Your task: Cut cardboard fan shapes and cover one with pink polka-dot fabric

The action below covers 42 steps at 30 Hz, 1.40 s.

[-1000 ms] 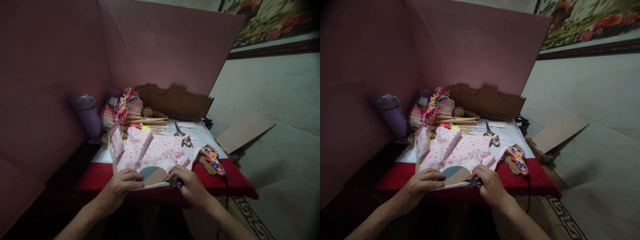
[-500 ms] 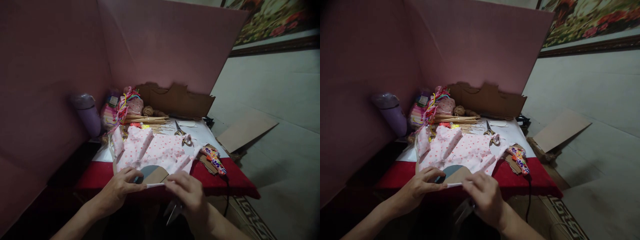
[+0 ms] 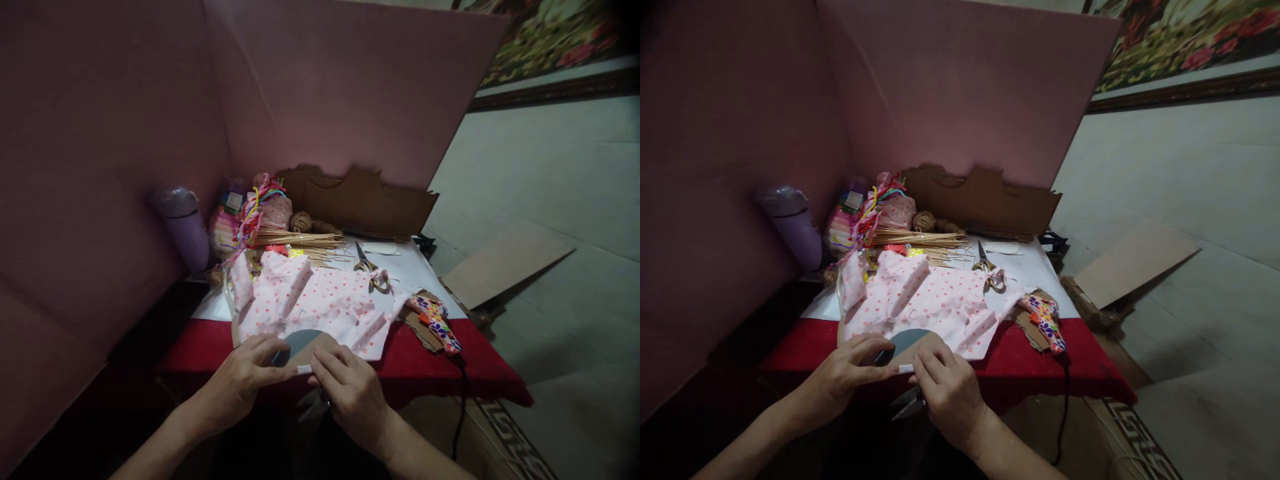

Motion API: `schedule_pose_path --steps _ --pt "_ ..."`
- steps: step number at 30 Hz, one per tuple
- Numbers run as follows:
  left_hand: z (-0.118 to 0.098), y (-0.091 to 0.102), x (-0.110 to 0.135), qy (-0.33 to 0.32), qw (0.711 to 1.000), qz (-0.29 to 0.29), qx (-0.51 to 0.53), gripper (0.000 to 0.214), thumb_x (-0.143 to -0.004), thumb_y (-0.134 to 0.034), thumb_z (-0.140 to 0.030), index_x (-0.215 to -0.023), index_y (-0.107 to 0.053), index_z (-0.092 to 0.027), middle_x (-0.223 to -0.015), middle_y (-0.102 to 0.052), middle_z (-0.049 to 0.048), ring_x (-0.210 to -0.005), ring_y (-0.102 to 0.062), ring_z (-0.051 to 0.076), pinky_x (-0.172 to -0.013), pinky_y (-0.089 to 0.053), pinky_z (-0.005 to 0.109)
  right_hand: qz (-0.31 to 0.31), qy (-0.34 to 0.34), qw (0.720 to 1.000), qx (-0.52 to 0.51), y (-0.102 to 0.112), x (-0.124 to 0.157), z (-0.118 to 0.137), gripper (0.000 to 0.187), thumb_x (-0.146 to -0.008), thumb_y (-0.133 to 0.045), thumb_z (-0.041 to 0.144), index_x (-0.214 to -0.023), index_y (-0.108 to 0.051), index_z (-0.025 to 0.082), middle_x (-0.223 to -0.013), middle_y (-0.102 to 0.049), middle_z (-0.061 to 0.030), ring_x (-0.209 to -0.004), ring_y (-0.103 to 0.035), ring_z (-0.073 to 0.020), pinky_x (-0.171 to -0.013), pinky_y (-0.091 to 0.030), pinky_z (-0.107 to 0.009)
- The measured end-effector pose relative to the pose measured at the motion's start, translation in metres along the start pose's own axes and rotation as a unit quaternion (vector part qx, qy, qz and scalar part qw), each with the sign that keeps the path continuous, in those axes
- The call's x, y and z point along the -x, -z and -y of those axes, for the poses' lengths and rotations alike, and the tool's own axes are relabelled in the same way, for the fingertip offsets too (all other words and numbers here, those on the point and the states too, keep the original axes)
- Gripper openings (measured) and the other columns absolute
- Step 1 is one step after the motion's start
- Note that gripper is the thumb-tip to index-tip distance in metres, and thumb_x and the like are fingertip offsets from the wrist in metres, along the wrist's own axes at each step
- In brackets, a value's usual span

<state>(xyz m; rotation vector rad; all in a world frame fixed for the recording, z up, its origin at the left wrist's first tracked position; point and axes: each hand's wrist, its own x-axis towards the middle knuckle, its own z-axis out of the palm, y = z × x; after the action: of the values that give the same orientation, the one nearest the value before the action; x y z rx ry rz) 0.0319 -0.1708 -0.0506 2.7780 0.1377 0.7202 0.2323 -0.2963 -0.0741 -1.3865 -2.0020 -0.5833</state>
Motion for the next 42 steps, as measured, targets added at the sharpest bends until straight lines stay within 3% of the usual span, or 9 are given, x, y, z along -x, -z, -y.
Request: schedule_pose_path --steps 3,6,8,10,12,14,17,32,42 --pt "-0.012 -0.003 0.014 0.048 0.990 -0.129 0.011 0.051 -0.085 -0.046 -0.003 -0.124 -0.056 -0.034 -0.118 -0.060 0.0094 -0.112 -0.052 0.023 -0.088 -0.047 0.039 -0.012 -0.005 1.000 -0.003 -0.001 -0.003 0.003 0.018 -0.087 -0.053 0.015 -0.092 -0.069 0.011 -0.094 -0.071 -0.0114 -0.077 -0.058 -0.0202 -0.057 -0.049 -0.029" --pt "-0.037 -0.012 0.032 0.136 0.957 -0.243 0.083 0.046 -0.081 -0.054 -0.003 -0.118 -0.062 -0.030 -0.103 -0.065 0.0089 -0.098 -0.059 0.022 -0.080 -0.050 0.034 -0.028 0.008 0.999 0.012 -0.002 -0.005 0.003 0.017 -0.086 -0.054 0.012 -0.091 -0.070 0.010 -0.091 -0.071 -0.0111 -0.074 -0.058 -0.0192 -0.056 -0.048 -0.028" --pt "-0.054 -0.022 0.041 0.221 0.923 -0.258 0.180 0.032 -0.079 -0.059 -0.009 -0.103 -0.070 -0.027 -0.090 -0.069 0.0068 -0.083 -0.064 0.020 -0.071 -0.051 0.029 -0.032 0.027 0.999 0.033 -0.002 -0.005 0.002 0.017 -0.086 -0.054 0.011 -0.092 -0.070 0.010 -0.090 -0.071 -0.0121 -0.076 -0.060 -0.0197 -0.057 -0.048 -0.029" --pt "-0.066 -0.035 0.046 0.373 0.846 -0.254 0.285 0.014 -0.079 -0.064 -0.021 -0.089 -0.073 -0.022 -0.077 -0.070 0.0066 -0.068 -0.064 0.018 -0.061 -0.051 0.026 -0.034 0.052 0.997 0.051 -0.002 -0.005 0.001 0.018 -0.086 -0.053 0.010 -0.093 -0.070 0.009 -0.091 -0.071 -0.0134 -0.079 -0.062 -0.0210 -0.058 -0.049 -0.030" --pt "-0.070 -0.047 0.045 0.483 0.737 -0.232 0.412 0.021 -0.076 -0.066 -0.034 -0.085 -0.071 -0.016 -0.070 -0.070 0.0087 -0.059 -0.064 0.019 -0.049 -0.048 0.024 -0.031 0.069 0.995 0.057 -0.001 -0.004 0.000 0.018 -0.086 -0.053 0.011 -0.094 -0.069 0.008 -0.093 -0.070 -0.0144 -0.080 -0.063 -0.0221 -0.058 -0.049 -0.031" --pt "-0.069 -0.054 0.038 0.534 0.638 -0.220 0.509 0.033 -0.070 -0.070 -0.042 -0.087 -0.069 -0.013 -0.072 -0.072 0.0112 -0.056 -0.064 0.020 -0.043 -0.046 0.023 -0.029 0.073 0.995 0.056 -0.001 -0.003 -0.001 0.018 -0.087 -0.053 0.011 -0.095 -0.069 0.008 -0.093 -0.070 -0.0149 -0.081 -0.064 -0.0220 -0.059 -0.050 -0.031" --pt "-0.066 -0.055 0.024 0.558 0.566 -0.241 0.557 0.040 -0.065 -0.074 -0.044 -0.086 -0.066 -0.010 -0.077 -0.072 0.0132 -0.055 -0.065 0.019 -0.041 -0.045 0.023 -0.032 0.067 0.996 0.044 -0.002 -0.001 -0.002 0.019 -0.088 -0.051 0.012 -0.095 -0.069 0.009 -0.092 -0.071 -0.0145 -0.080 -0.063 -0.0209 -0.061 -0.051 -0.031" --pt "-0.063 -0.046 -0.006 0.641 0.528 -0.282 0.480 0.039 -0.069 -0.068 -0.046 -0.074 -0.063 -0.007 -0.060 -0.070 0.0126 -0.039 -0.060 0.015 -0.037 -0.041 0.021 -0.050 0.050 0.997 0.019 -0.004 -0.002 0.000 0.016 -0.086 -0.055 0.012 -0.090 -0.070 0.008 -0.091 -0.072 -0.0127 -0.076 -0.062 -0.0223 -0.056 -0.050 -0.031" --pt "-0.064 -0.049 -0.007 0.602 0.571 -0.334 0.447 0.036 -0.066 -0.071 -0.043 -0.067 -0.065 -0.008 -0.052 -0.067 0.0095 -0.038 -0.057 0.013 -0.039 -0.037 0.020 -0.066 0.063 0.995 0.030 -0.007 0.001 -0.001 0.015 -0.086 -0.055 0.012 -0.090 -0.069 0.007 -0.091 -0.071 -0.0137 -0.079 -0.064 -0.0223 -0.057 -0.049 -0.031"
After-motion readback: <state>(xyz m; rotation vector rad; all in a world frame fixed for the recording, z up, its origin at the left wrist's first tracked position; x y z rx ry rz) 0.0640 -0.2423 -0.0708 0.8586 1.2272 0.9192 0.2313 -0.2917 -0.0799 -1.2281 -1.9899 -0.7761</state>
